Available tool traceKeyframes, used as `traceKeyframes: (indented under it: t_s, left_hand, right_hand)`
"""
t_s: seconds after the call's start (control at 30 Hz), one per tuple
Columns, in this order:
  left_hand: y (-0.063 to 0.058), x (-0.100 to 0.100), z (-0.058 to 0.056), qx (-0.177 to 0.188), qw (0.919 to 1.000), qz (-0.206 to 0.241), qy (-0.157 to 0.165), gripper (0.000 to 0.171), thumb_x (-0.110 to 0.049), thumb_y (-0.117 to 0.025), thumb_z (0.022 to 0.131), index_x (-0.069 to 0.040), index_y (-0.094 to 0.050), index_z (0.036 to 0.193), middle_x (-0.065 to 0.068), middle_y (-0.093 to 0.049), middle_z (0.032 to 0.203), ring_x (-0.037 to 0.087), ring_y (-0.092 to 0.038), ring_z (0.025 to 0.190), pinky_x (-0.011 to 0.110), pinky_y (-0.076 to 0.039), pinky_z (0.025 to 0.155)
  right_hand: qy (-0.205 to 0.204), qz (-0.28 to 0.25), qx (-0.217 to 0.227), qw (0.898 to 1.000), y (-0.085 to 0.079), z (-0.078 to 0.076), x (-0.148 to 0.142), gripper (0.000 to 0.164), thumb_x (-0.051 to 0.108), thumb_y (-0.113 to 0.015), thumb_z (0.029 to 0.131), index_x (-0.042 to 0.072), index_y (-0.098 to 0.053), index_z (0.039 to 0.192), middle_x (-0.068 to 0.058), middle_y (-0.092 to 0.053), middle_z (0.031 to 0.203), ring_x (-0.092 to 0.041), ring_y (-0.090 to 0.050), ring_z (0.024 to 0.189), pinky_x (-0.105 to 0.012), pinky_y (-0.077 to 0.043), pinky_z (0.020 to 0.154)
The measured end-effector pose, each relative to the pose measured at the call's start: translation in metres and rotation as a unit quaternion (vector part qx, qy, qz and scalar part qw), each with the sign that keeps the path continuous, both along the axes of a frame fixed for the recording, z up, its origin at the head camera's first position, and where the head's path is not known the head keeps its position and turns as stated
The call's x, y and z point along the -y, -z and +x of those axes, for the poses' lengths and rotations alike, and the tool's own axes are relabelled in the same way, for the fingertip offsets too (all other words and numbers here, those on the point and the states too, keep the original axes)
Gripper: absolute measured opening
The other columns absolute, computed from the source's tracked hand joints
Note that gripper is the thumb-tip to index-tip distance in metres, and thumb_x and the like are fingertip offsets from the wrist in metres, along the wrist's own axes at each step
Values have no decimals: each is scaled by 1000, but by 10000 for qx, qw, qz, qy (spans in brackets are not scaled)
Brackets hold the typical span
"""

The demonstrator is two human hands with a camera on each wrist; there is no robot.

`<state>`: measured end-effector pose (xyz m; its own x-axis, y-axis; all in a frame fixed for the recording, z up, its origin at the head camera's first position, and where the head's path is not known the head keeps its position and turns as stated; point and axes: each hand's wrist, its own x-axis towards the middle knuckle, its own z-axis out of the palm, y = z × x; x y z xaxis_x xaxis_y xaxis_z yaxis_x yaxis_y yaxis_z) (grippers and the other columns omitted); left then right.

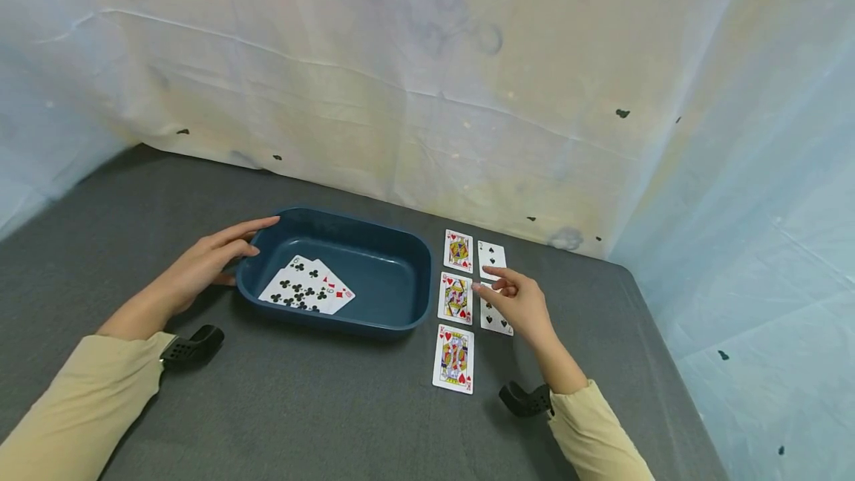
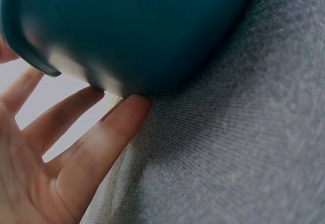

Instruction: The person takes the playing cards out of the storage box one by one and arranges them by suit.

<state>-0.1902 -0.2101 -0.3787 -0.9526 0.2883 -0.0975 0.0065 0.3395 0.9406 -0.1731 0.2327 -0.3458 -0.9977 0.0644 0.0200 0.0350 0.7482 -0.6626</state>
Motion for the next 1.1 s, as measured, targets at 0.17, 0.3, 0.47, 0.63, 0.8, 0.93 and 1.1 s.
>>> traceKeyframes:
  t_s: [0.17,0.3,0.47,0.63,0.8,0.93,1.1]
  left_hand:
    - [0,-1,0,-18,10000,66,7,55,-25,-41,101,-25,-24,153,14,-9,161,46,-20,139,71,-36,94]
    - [1,0,0,-40,9999,118,-6,54,-25,-41,101,-25,-24,153,15,-10,160,45,-23,137,69,-38,95]
    - [2,0,1,-47,9999,165,0,54,-25,-41,101,-25,-25,153,14,-11,160,44,-24,137,66,-40,95]
    - [2,-1,1,-46,9998,181,2,55,-25,-42,101,-26,-25,153,15,-11,160,43,-26,136,66,-40,95]
    - [2,-1,0,-23,9999,111,-71,55,-24,-42,100,-26,-26,153,15,-12,160,42,-29,135,64,-42,95]
    - [3,-2,0,-35,9999,60,-81,56,-23,-42,100,-25,-25,153,15,-12,160,44,-29,135,66,-41,94]
    - [4,-2,-1,-22,10000,22,-79,57,-23,-42,100,-24,-23,154,17,-11,160,47,-27,135,68,-40,94]
  right_hand:
    - [-236,-636,-33,9977,-13,-8,27,44,31,-72,85,15,-65,125,-9,-63,97,-20,-57,83,-26,-45,67]
    - [-490,-1024,-138,9934,-23,-14,51,42,30,-72,85,16,-65,125,-9,-63,101,-21,-59,90,-25,-47,72]
    - [-815,-1405,-204,9865,-28,-19,79,39,27,-73,85,17,-66,122,-8,-62,99,-20,-59,89,-25,-47,71]
    - [-1094,-1656,-219,9799,-29,-24,104,38,23,-74,84,13,-67,121,-6,-62,96,-17,-60,85,-23,-49,70]
    - [-1374,-1725,-211,9751,-25,-27,126,39,19,-74,84,7,-67,120,-6,-62,96,-15,-61,83,-22,-49,69]
    - [-1580,-1639,-48,9737,-19,-28,142,40,20,-73,84,6,-66,121,-10,-63,101,-17,-61,87,-22,-51,72]
    - [-1718,-1453,219,9741,-13,-24,162,42,25,-74,84,9,-65,121,-13,-64,109,-16,-60,90,-22,-50,74]
